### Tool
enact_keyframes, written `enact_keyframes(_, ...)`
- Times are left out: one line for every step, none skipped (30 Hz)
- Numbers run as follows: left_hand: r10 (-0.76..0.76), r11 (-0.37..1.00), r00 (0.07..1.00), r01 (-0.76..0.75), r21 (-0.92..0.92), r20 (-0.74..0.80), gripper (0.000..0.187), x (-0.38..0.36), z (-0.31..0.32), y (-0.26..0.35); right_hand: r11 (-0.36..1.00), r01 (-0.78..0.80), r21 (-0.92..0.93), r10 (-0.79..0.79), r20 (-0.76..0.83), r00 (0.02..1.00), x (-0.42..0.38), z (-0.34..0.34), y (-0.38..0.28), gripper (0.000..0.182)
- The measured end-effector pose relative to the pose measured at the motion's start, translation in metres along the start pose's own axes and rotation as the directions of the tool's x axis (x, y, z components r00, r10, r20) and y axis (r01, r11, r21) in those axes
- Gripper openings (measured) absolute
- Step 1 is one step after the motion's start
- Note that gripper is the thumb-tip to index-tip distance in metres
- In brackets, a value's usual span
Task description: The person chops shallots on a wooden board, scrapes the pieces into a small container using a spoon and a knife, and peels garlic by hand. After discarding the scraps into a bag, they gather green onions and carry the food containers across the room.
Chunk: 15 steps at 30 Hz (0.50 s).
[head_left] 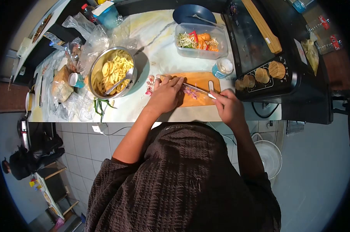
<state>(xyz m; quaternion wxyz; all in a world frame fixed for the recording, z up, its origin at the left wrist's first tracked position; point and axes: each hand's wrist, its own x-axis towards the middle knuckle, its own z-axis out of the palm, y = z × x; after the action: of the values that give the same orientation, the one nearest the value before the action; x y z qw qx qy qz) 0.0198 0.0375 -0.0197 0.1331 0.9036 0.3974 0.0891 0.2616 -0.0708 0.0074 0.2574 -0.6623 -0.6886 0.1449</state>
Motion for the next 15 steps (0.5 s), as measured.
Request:
enact_keyframes(0.004, 1.000, 1.000, -0.004, -0.021, -0.007, 0.063, -0.002, -0.001, 0.001, 1.000, 0.016, -0.020, -0.016, -0.024, 1.000, -0.001, -0.003, -0.004, 0.032)
enact_keyframes(0.009, 0.999, 1.000, -0.009, -0.042, -0.015, 0.064, -0.003, -0.002, 0.001, 0.999, 0.032, -0.041, -0.034, -0.049, 0.998, -0.002, -0.003, -0.006, 0.033)
enact_keyframes(0.006, 0.999, 1.000, -0.006, -0.049, -0.002, 0.064, -0.003, -0.003, 0.001, 0.999, 0.022, -0.038, -0.023, -0.038, 0.999, -0.005, 0.001, -0.008, 0.033)
enact_keyframes(-0.005, 0.999, 1.000, 0.006, -0.048, 0.002, 0.065, -0.003, -0.003, 0.001, 1.000, 0.013, 0.023, -0.012, -0.059, 0.998, -0.008, 0.007, -0.009, 0.033)
enact_keyframes(-0.021, 0.999, 1.000, 0.021, -0.047, 0.007, 0.067, -0.004, -0.003, 0.001, 0.996, 0.007, 0.084, 0.000, -0.076, 0.997, -0.011, 0.013, -0.007, 0.034)
enact_keyframes(-0.030, 0.999, 1.000, 0.030, -0.016, 0.010, 0.068, -0.005, -0.004, 0.003, 0.996, 0.002, 0.090, 0.004, -0.061, 0.998, -0.015, 0.024, -0.001, 0.034)
enact_keyframes(-0.039, 0.999, 0.999, 0.040, -0.021, 0.024, 0.068, -0.006, -0.003, 0.003, 0.996, 0.005, 0.090, 0.004, -0.100, 0.995, -0.019, 0.038, 0.005, 0.034)
enact_keyframes(-0.030, 1.000, 0.999, 0.030, -0.003, 0.014, 0.069, -0.006, -0.002, 0.004, 0.996, 0.007, 0.092, 0.006, -0.139, 0.990, -0.023, 0.047, 0.011, 0.033)
enact_keyframes(-0.020, 1.000, 1.000, 0.020, 0.017, 0.000, 0.070, -0.004, -0.002, 0.004, 0.995, 0.002, 0.098, 0.011, -0.128, 0.992, -0.020, 0.045, 0.011, 0.033)
enact_keyframes(-0.029, 0.999, 0.999, 0.029, 0.015, 0.013, 0.070, -0.005, -0.004, 0.003, 0.995, 0.002, 0.103, 0.009, -0.111, 0.994, -0.013, 0.037, 0.007, 0.033)
enact_keyframes(-0.028, 0.999, 1.000, 0.027, 0.036, 0.013, 0.062, -0.006, -0.006, 0.003, 0.994, -0.004, 0.108, 0.014, -0.093, 0.996, -0.011, 0.028, 0.002, 0.033)
enact_keyframes(-0.020, 0.998, 1.000, 0.020, 0.060, 0.006, 0.055, -0.005, -0.009, 0.002, 0.997, -0.012, 0.080, 0.018, -0.075, 0.997, -0.006, 0.017, -0.005, 0.033)
enact_keyframes(-0.019, 0.998, 1.000, 0.018, 0.055, 0.020, 0.055, -0.005, -0.009, 0.002, 0.996, -0.024, 0.083, 0.030, -0.068, 0.997, -0.008, 0.020, -0.005, 0.033)
enact_keyframes(-0.024, 0.999, 0.999, 0.024, 0.026, 0.020, 0.057, -0.007, -0.009, 0.002, 0.997, -0.018, 0.069, 0.023, -0.075, 0.997, -0.010, 0.023, -0.005, 0.033)
enact_keyframes(-0.029, 1.000, 0.999, 0.029, -0.002, 0.015, 0.060, -0.007, -0.009, 0.001, 0.999, -0.007, 0.052, 0.012, -0.087, 0.996, -0.010, 0.025, -0.003, 0.034)
